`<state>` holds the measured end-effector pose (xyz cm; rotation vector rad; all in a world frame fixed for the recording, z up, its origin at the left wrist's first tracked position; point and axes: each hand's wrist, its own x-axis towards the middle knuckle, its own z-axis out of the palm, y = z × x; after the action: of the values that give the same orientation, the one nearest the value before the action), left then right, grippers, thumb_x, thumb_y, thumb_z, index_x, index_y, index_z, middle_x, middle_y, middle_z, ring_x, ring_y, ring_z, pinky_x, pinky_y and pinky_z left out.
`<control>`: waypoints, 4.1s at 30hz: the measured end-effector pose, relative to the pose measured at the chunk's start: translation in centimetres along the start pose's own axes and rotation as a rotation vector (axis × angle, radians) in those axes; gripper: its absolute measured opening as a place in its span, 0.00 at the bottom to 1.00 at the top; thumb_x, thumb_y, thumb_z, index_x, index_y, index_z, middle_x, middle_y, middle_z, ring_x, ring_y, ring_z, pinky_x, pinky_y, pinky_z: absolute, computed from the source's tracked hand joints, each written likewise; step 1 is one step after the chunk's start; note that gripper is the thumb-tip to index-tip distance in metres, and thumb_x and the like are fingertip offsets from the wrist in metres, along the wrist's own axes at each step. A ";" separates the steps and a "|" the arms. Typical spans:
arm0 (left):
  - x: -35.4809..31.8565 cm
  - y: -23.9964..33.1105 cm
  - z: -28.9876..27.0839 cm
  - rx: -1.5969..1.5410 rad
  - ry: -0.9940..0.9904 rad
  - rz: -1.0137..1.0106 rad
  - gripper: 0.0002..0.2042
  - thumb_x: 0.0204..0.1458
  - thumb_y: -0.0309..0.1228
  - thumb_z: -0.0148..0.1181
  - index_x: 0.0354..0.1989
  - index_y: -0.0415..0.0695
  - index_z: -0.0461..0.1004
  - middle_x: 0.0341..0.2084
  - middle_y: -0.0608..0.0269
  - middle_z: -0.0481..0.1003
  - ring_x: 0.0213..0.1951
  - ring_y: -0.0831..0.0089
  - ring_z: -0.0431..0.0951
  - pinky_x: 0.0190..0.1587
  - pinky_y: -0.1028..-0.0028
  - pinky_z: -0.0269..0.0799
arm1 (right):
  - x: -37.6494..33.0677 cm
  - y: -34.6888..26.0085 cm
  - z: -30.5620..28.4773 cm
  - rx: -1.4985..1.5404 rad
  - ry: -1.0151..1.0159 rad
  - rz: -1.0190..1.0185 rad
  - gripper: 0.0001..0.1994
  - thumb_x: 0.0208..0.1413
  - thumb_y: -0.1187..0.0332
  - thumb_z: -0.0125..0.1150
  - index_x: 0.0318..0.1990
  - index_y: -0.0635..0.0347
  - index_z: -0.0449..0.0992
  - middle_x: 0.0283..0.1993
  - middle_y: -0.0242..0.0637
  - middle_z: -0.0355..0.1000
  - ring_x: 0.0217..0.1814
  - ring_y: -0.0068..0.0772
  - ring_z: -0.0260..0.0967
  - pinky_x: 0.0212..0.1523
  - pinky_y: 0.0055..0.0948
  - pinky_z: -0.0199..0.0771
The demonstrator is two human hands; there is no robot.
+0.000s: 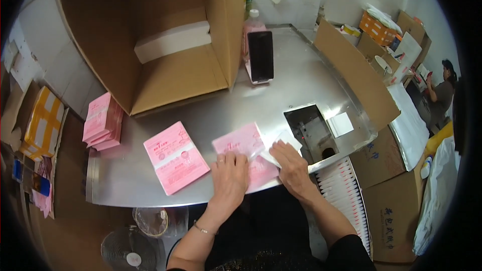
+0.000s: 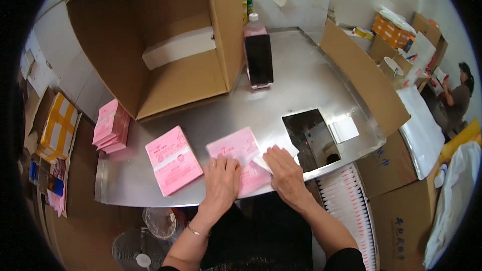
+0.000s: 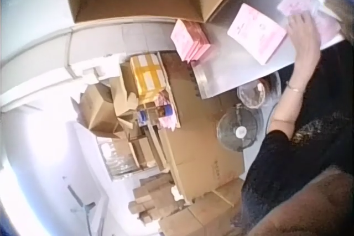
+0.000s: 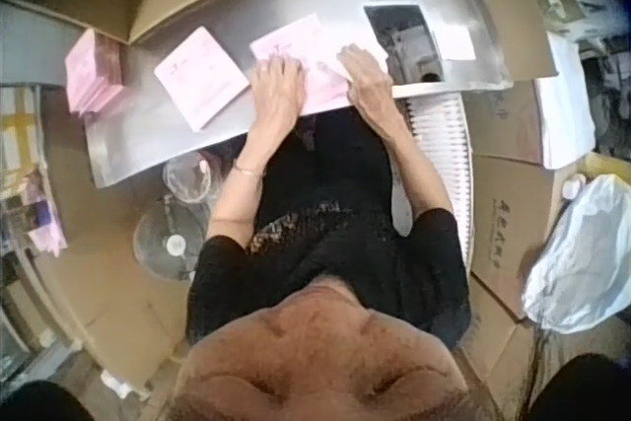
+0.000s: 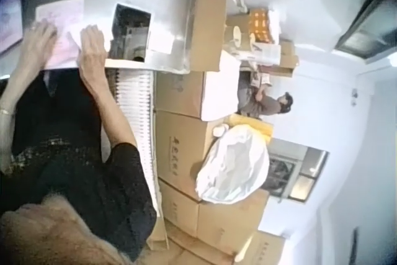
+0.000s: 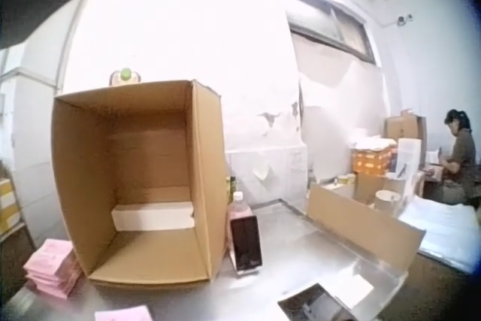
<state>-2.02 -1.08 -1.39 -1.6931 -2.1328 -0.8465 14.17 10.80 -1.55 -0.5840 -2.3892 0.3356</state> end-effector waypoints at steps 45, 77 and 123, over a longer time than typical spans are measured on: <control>-0.2 1.0 -2.1 0.113 -0.229 0.023 0.27 0.52 0.47 0.64 0.56 0.44 0.73 0.54 0.48 0.68 0.54 0.47 0.67 0.61 0.42 0.53 | -1.6 10.6 -7.3 -0.333 0.386 0.223 0.14 0.51 0.75 0.65 0.47 0.67 0.78 0.49 0.49 0.75 0.54 0.49 0.71 0.55 0.42 0.71; 1.5 5.4 -3.7 -0.917 -0.105 -0.125 0.21 0.52 0.29 0.68 0.53 0.36 0.72 0.49 0.50 0.72 0.50 0.60 0.73 0.50 0.69 0.70 | -0.7 -2.7 -8.8 0.854 -0.189 0.510 0.10 0.62 0.69 0.62 0.35 0.69 0.80 0.24 0.24 0.69 0.29 0.13 0.62 0.29 0.19 0.62; 1.2 -3.2 -0.3 -0.078 -0.159 0.215 0.17 0.56 0.35 0.60 0.54 0.45 0.74 0.59 0.51 0.68 0.64 0.49 0.65 0.64 0.51 0.59 | 0.7 -1.4 -0.5 -0.002 -0.028 -0.227 0.10 0.49 0.75 0.64 0.41 0.60 0.79 0.45 0.38 0.75 0.55 0.41 0.71 0.56 0.41 0.66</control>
<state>-5.42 -0.73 -1.33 -2.0474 -1.9883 -0.7648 13.50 9.97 -0.28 -0.3062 -2.4522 0.2425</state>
